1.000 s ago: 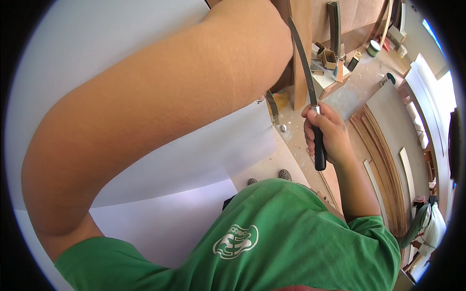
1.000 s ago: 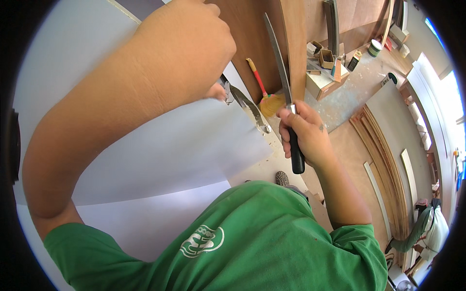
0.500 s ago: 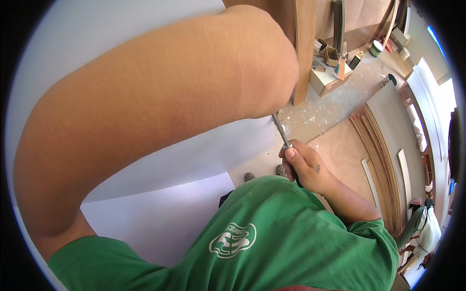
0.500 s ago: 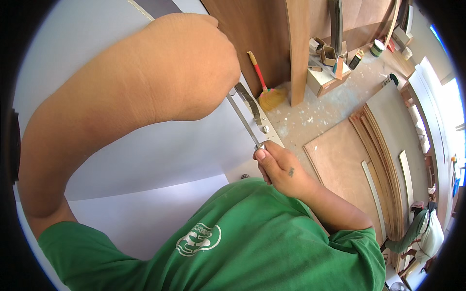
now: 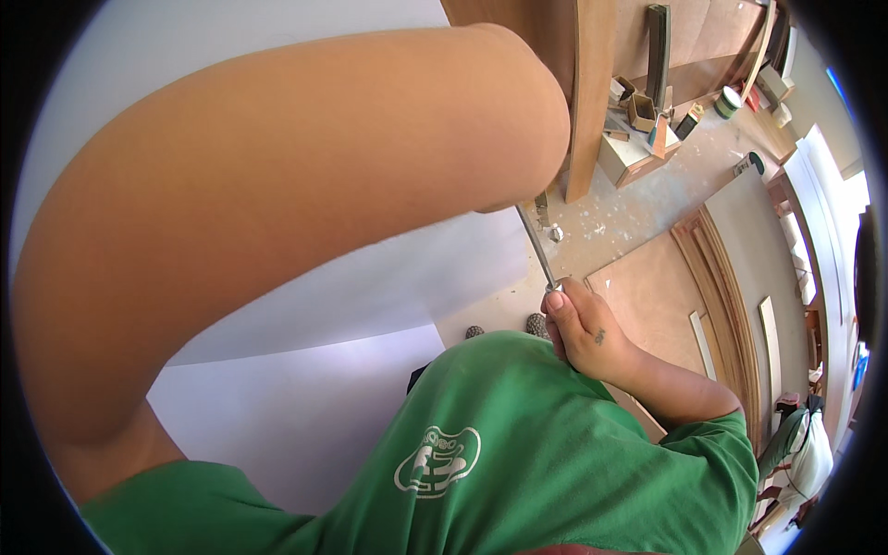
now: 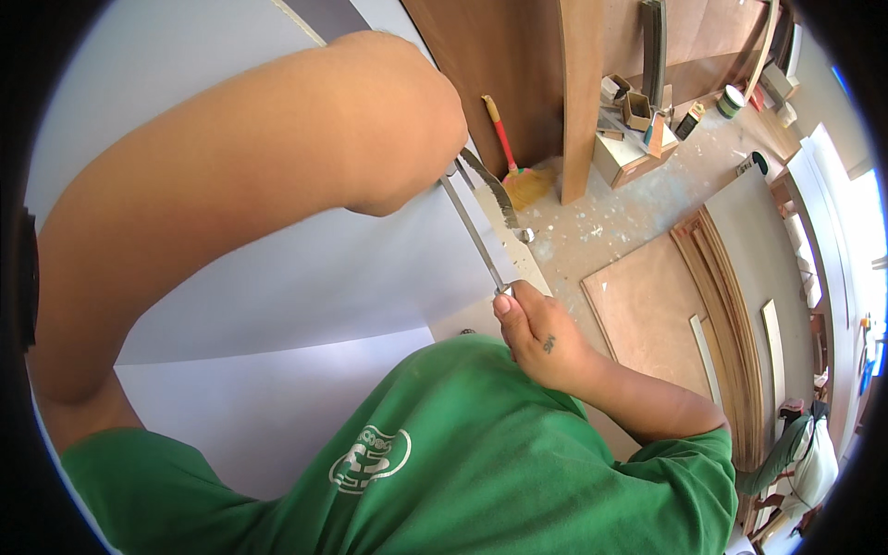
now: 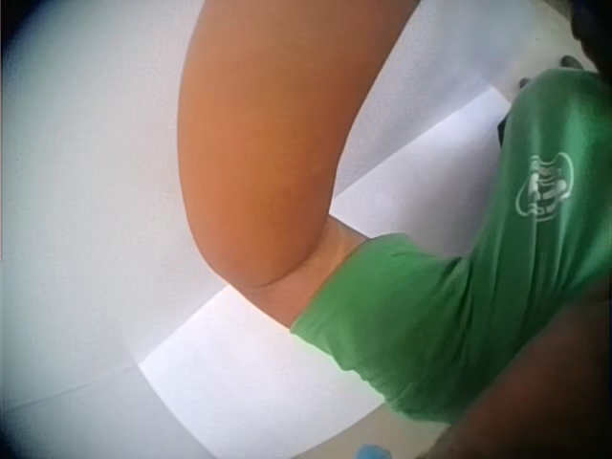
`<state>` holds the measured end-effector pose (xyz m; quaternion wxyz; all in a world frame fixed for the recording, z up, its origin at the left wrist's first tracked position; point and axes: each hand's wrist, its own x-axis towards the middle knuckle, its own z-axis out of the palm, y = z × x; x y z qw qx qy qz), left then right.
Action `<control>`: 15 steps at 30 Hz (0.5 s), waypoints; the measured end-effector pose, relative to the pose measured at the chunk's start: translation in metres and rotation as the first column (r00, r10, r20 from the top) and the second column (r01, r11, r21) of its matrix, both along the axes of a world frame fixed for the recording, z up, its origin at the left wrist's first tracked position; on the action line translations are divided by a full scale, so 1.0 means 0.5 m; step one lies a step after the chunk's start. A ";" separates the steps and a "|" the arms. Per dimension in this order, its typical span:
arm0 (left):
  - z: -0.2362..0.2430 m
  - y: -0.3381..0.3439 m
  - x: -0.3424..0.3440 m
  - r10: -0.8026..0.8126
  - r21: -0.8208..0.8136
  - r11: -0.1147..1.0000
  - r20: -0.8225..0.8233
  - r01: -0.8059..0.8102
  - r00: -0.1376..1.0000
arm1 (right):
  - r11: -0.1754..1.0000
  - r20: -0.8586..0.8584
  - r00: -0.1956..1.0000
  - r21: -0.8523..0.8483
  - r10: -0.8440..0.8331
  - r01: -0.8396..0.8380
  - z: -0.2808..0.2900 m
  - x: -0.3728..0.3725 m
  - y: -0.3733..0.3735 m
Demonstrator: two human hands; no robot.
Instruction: The person uses a ruler to mark a wooden panel, then uses a knife to trim and peel a thin strip from the edge of the wood.
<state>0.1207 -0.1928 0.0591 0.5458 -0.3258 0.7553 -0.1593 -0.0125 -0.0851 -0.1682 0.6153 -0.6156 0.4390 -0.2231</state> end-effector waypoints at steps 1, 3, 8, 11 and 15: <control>0.000 -0.001 -0.005 -0.001 -0.010 1.000 0.001 0.001 1.000 | 1.000 0.008 1.000 -0.026 -0.008 0.008 -0.018 0.003 0.001; -0.001 0.001 -0.012 0.009 -0.028 1.000 0.011 -0.009 1.000 | 0.998 -0.001 1.000 -0.059 -0.021 0.021 -0.032 0.005 0.000; -0.001 -0.002 -0.021 0.024 -0.017 1.000 0.003 -0.024 1.000 | 0.988 -0.047 0.997 -0.142 -0.059 0.052 -0.048 0.021 -0.007; -0.004 -0.017 -0.022 0.065 0.025 0.998 0.007 -0.065 0.998 | 0.983 -0.054 0.995 -0.166 -0.088 0.078 -0.047 0.024 0.001; -0.025 -0.022 -0.008 0.057 -0.007 0.998 0.042 -0.057 0.997 | 0.981 -0.081 0.992 -0.178 -0.092 0.076 -0.029 0.026 -0.004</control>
